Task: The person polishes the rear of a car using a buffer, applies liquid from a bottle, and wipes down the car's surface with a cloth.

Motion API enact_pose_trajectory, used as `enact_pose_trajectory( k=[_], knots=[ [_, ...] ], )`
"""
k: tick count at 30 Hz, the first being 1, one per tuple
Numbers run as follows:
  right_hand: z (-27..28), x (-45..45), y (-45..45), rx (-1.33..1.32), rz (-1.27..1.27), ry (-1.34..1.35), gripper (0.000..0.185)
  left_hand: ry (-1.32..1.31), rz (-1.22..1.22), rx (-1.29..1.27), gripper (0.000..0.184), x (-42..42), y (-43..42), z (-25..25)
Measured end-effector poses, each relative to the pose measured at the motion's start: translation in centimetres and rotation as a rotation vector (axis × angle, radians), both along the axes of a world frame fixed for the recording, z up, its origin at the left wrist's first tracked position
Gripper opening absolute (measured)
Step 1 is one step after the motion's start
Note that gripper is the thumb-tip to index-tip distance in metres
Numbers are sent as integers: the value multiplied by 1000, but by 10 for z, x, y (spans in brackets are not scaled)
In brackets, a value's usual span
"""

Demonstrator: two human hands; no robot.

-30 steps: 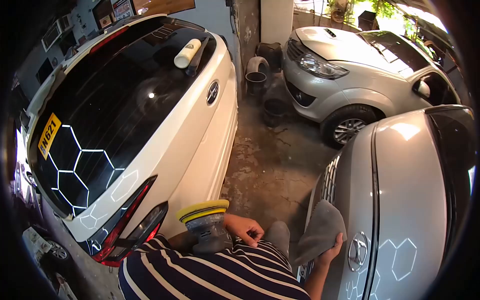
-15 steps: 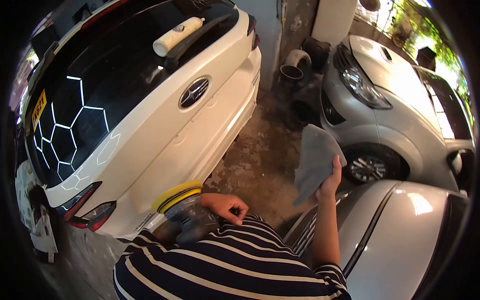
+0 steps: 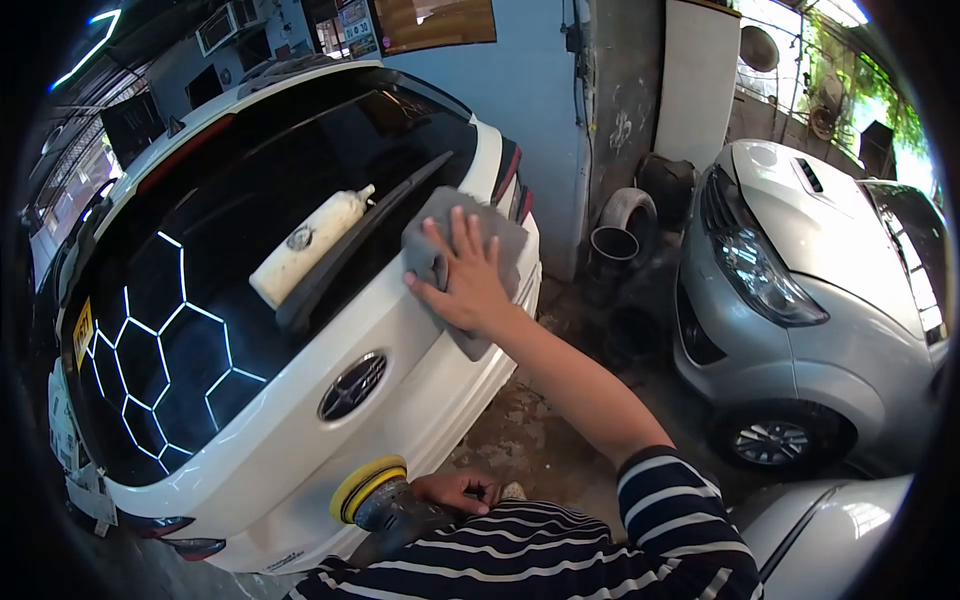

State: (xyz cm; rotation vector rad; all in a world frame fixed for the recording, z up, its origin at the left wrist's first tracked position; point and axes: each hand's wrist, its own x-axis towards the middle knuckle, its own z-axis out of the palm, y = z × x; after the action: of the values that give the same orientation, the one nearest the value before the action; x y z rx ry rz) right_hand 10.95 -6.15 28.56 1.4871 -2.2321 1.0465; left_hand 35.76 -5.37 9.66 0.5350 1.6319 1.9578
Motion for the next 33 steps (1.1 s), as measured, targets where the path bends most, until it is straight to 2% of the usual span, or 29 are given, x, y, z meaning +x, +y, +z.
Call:
enact_pose_trajectory(
  k=[1, 3, 5, 9, 15, 17, 19, 20, 21, 22, 23, 24, 26, 28, 29, 31, 32, 33],
  knots=[
    [0, -14, -10, -1, 10, 3, 86, 54, 45, 23, 21, -12, -5, 4],
    [4, -44, -29, -17, 43, -69, 77, -42, 38, -59, 20, -23, -19, 0],
    [2, -94, -49, -41, 55, -68, 77, 46, 191, 5, 20, -25, -24, -3],
    [22, -209, -101, 135, -43, -150, 77, -118, 257, 51, 18, -33, -31, -20],
    [31, -364, -184, 208, 13, -198, 83, -85, 610, 76, 18, -59, 3, -20],
    [50, -398, -188, 196, 126, -219, 82, -99, 751, 156, 18, -81, 18, -21],
    [67, -424, -186, 257, 327, -434, 78, -90, 797, 148, 18, -100, 30, -38],
    [67, -441, -186, 257, 351, -432, 78, -102, 823, 154, 19, -112, 36, -36],
    [62, -456, -185, 166, 404, -650, 75, -109, 847, 155, 19, -121, 40, -35],
    [51, -470, -188, 80, 447, -876, 72, -219, 853, 157, 37, -130, 42, -21],
    [40, -480, -196, 91, 464, -892, 72, -331, 856, 157, 66, -137, 46, -14],
    [35, -488, -208, 69, 480, -871, 71, -204, 910, 244, 19, -140, 60, -44],
    [31, -507, -237, 59, 513, -854, 71, -240, 935, 274, 19, -158, 64, -25],
    [30, -519, -266, 62, 344, -796, 61, -266, 935, 302, 19, -172, 69, -21],
    [31, -517, -266, 68, 360, -803, 61, -271, 952, 302, 19, -179, 66, -23],
    [39, -506, -246, 195, 334, -493, 59, -292, 923, 271, 18, -192, 60, -20],
    [40, -493, -232, 205, 350, -496, 59, -272, 947, 261, 17, -199, 60, -18],
    [38, -475, -213, 136, 337, -331, 59, -273, 964, 271, 17, -203, 57, -16]
  ],
)
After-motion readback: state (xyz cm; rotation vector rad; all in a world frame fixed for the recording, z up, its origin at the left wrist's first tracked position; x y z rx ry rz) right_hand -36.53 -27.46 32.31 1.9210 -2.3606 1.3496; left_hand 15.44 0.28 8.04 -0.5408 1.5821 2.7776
